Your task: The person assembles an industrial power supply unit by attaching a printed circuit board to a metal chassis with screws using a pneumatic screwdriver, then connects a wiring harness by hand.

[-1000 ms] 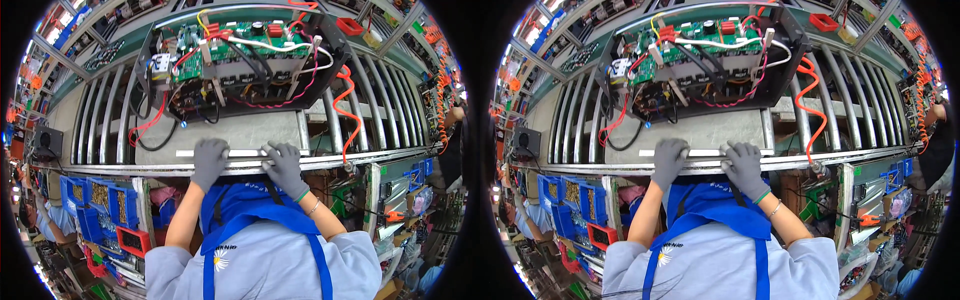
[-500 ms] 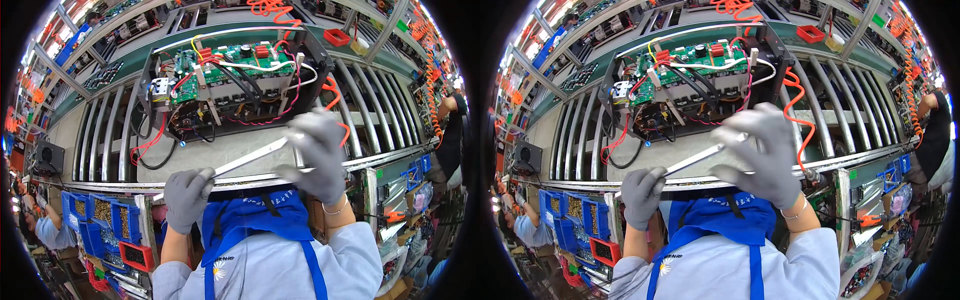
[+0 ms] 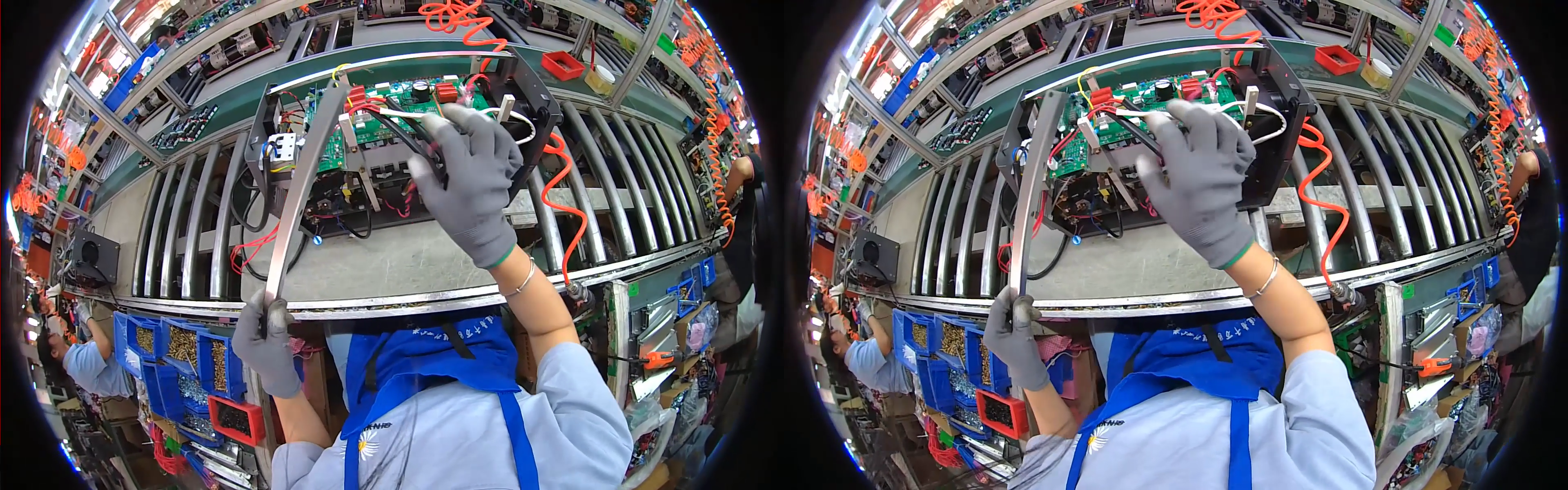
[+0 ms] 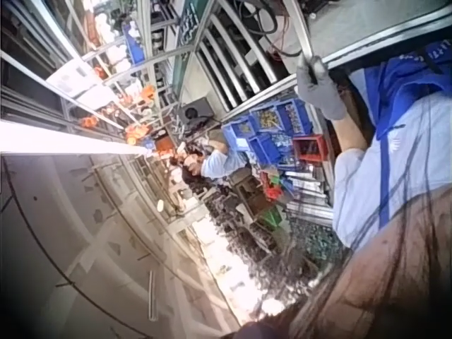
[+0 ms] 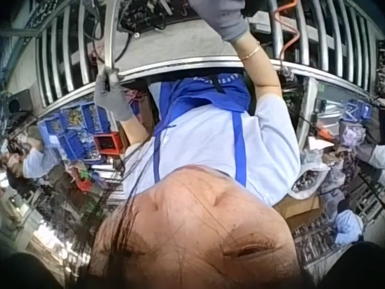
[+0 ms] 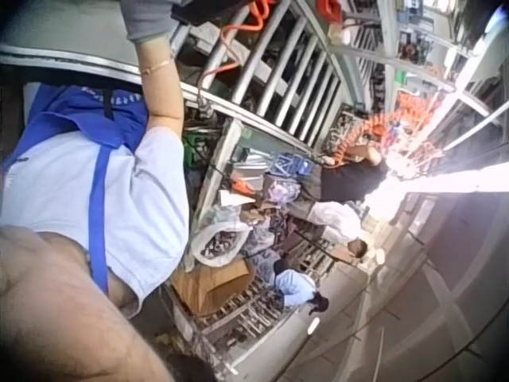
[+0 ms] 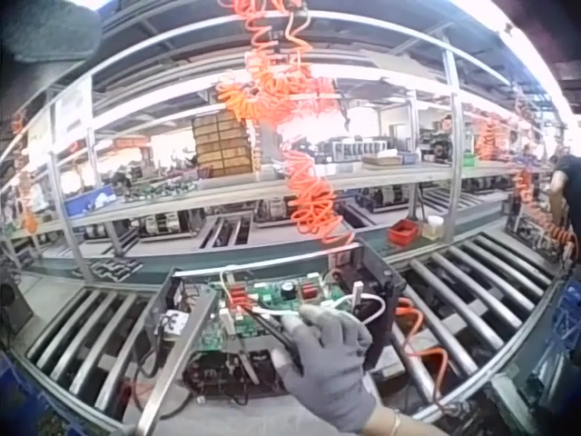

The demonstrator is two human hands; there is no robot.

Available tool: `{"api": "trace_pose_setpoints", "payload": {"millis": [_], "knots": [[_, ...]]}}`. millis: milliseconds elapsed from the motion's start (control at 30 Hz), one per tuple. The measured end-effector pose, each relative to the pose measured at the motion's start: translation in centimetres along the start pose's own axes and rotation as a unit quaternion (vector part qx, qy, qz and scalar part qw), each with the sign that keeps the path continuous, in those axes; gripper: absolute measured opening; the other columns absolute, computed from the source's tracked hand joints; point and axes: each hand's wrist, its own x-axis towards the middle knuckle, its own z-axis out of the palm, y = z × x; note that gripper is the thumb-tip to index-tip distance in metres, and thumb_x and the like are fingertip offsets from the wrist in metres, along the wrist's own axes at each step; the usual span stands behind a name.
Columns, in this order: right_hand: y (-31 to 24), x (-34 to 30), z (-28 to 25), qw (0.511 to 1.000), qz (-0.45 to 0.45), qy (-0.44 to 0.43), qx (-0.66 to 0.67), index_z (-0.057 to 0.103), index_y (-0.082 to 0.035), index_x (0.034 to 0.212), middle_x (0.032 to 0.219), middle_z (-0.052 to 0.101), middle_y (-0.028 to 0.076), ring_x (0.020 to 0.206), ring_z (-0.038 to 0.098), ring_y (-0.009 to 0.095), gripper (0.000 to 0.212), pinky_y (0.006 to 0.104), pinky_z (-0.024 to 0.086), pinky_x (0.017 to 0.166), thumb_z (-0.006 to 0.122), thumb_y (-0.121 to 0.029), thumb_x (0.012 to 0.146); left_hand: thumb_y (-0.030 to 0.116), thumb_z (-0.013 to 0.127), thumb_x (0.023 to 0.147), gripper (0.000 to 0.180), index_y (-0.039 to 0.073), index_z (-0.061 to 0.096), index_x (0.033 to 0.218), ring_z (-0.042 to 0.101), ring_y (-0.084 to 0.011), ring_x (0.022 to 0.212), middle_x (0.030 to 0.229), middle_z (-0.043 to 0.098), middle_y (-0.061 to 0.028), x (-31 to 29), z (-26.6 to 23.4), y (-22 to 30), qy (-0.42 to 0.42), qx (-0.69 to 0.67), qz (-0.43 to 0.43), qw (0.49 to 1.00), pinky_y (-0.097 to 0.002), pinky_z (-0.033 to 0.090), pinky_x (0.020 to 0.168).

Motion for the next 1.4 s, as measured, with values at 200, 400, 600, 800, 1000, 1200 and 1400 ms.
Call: {"api": "trace_pose_setpoints", "payload": {"millis": [200,400,600,800,1000,1200,1400], "knots": [[-0.6,3.6,5.3,0.986,-0.165,-0.028,-0.017,0.059,-0.009,0.124,0.124,0.056,0.007,0.118,0.050,0.026,0.048,0.0427,0.035,0.100,0.067,-0.024,0.079,0.006,0.068,0.088,0.024,-0.007,0.066,0.108,0.060,-0.0086,0.064,0.080,0.066,-0.0050,-0.4,-0.1,-0.5,0.009,0.014,-0.021,1.000,-0.0210,0.047,0.058],[1.5,2.2,8.2,0.983,-0.175,-0.048,-0.006,0.063,-0.007,0.108,0.112,0.058,0.006,0.107,0.054,0.024,0.041,0.0419,0.041,0.091,0.066,-0.035,0.078,0.011,0.069,0.089,0.028,-0.006,0.066,0.111,0.060,-0.0080,0.071,0.084,0.067,-0.0048,1.0,-0.1,-0.4,-0.037,0.051,-0.014,0.998,-0.0213,0.050,0.064],[2.3,0.7,9.2,0.985,-0.154,-0.068,0.041,0.065,-0.014,0.109,0.115,0.059,0.009,0.114,0.053,0.027,0.038,0.0461,0.037,0.099,0.065,-0.036,0.078,0.002,0.069,0.087,0.025,-0.004,0.067,0.112,0.058,-0.0087,0.079,0.088,0.065,-0.0042,6.0,4.2,3.7,-0.151,0.118,0.108,0.975,-0.0220,0.048,0.074],[2.2,-0.5,0.9,0.996,-0.064,0.051,-0.026,0.059,-0.012,0.126,0.132,0.051,0.015,0.125,0.045,0.033,0.051,0.0500,0.025,0.108,0.063,-0.037,0.082,0.003,0.065,0.090,0.025,-0.004,0.066,0.115,0.051,-0.0041,0.065,0.081,0.063,-0.0003,7.9,6.1,6.8,-0.163,0.058,0.168,0.970,-0.0185,0.041,0.059],[6.3,0.4,1.3,0.994,0.006,0.022,-0.105,0.052,-0.009,0.136,0.138,0.047,0.021,0.130,0.041,0.039,0.064,0.0483,0.026,0.108,0.058,-0.050,0.087,0.003,0.067,0.087,0.025,-0.003,0.068,0.111,0.056,-0.0063,0.073,0.084,0.065,-0.0011,10.0,9.2,9.4,-0.246,0.075,0.178,0.950,-0.0211,0.045,0.064],[5.9,-2.0,6.8,0.999,-0.033,-0.021,-0.026,0.051,-0.008,0.137,0.134,0.053,0.014,0.130,0.043,0.034,0.066,0.0505,0.024,0.111,0.061,-0.048,0.085,0.009,0.074,0.082,0.026,0.001,0.070,0.107,0.062,-0.0118,0.070,0.082,0.069,-0.0085,12.2,12.4,10.3,-0.290,0.126,0.251,0.915,-0.0261,0.049,0.066],[6.0,-2.4,7.8,0.998,-0.038,-0.026,-0.043,0.048,-0.011,0.138,0.134,0.052,0.007,0.130,0.042,0.028,0.069,0.0480,0.020,0.111,0.064,-0.049,0.083,0.020,0.074,0.081,0.029,0.003,0.071,0.105,0.067,-0.0214,0.069,0.080,0.069,-0.0152,14.7,15.4,10.9,-0.348,0.181,0.278,0.877,-0.0305,0.051,0.067]]}}
